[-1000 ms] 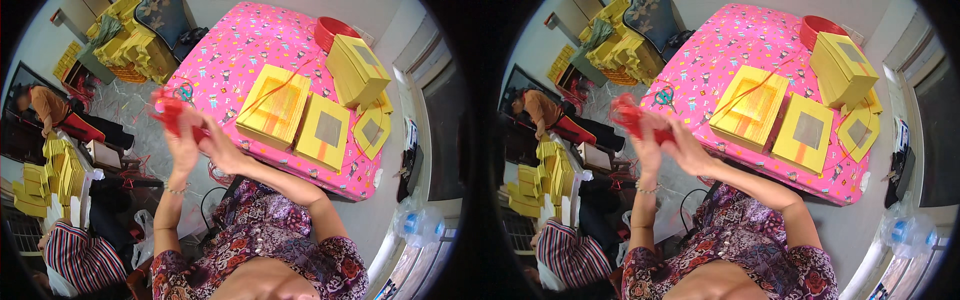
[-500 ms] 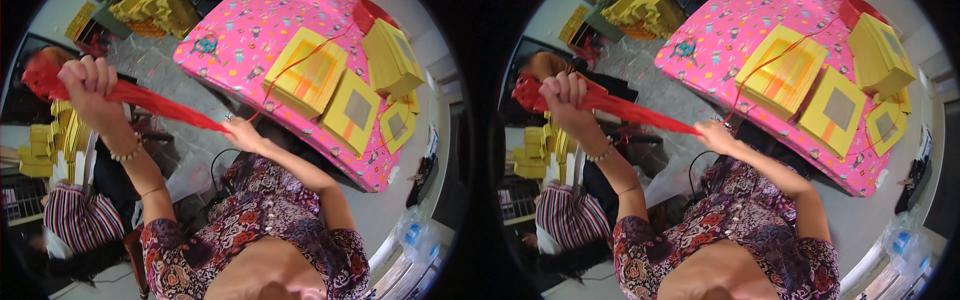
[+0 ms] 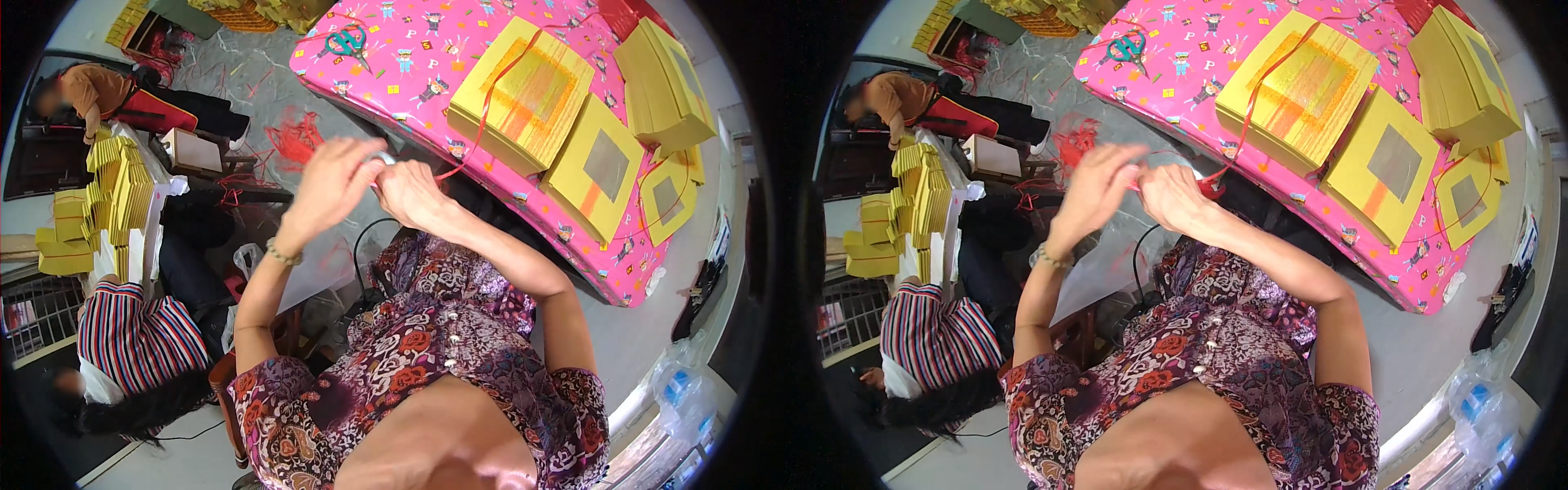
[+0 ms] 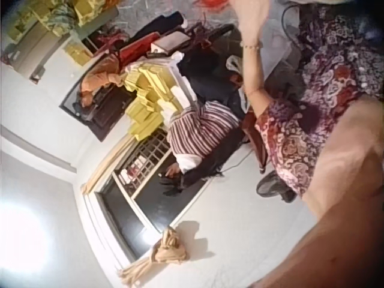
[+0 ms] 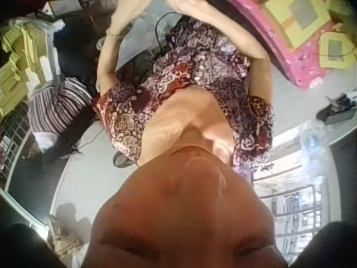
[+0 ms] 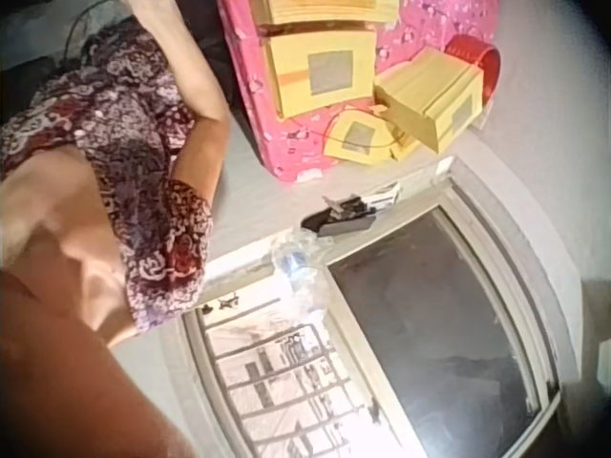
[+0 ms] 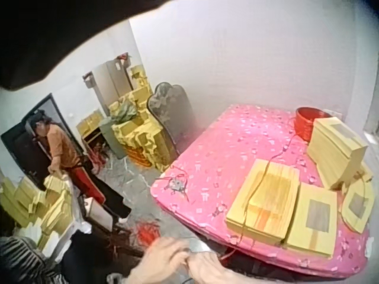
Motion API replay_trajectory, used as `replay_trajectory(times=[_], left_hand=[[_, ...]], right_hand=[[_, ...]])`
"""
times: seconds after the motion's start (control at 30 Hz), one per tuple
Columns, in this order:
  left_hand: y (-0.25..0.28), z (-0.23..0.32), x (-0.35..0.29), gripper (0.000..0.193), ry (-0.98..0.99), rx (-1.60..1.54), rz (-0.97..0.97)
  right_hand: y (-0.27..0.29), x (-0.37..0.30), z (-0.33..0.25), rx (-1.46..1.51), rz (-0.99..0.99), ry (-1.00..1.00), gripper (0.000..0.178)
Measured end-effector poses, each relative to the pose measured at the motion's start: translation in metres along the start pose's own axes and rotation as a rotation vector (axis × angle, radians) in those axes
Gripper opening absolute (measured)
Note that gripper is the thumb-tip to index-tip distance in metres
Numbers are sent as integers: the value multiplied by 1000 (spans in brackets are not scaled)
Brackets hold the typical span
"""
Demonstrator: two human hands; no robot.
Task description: Trimming bundles of red plastic ties with scissors and organizing yellow paper product boxes.
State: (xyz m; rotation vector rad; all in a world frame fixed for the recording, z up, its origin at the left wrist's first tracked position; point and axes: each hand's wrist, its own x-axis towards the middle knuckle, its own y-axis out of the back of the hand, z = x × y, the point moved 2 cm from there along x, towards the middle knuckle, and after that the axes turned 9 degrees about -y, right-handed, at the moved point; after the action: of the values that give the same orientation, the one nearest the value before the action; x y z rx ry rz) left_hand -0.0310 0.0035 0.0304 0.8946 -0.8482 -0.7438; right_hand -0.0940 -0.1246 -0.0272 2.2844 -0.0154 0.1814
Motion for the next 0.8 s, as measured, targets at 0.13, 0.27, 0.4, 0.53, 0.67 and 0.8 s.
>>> replay_trajectory(times=[0.13, 0.27, 0.4, 0.53, 0.67, 0.8], left_hand=[[-26, -9, -14, 18, 106, -60, 132], [-2, -17, -5, 17, -166, 234, 395], [50, -56, -22, 35, -7, 196, 755], [93, -81, -39, 44, 158, 235, 973], [113, -128, -54, 53, 228, 10, 1219], [95, -140, -63, 37, 859, 333, 363]], right_hand=[[11, 6, -9, 100, -208, -19, 17], [16, 15, 1, 271, -225, 153, 24], [16, 12, 26, 100, -73, 210, 22], [20, 1, 41, 100, 16, 324, 23], [16, -10, 57, 39, -103, 109, 19], [32, -15, 63, -76, -135, -38, 17]])
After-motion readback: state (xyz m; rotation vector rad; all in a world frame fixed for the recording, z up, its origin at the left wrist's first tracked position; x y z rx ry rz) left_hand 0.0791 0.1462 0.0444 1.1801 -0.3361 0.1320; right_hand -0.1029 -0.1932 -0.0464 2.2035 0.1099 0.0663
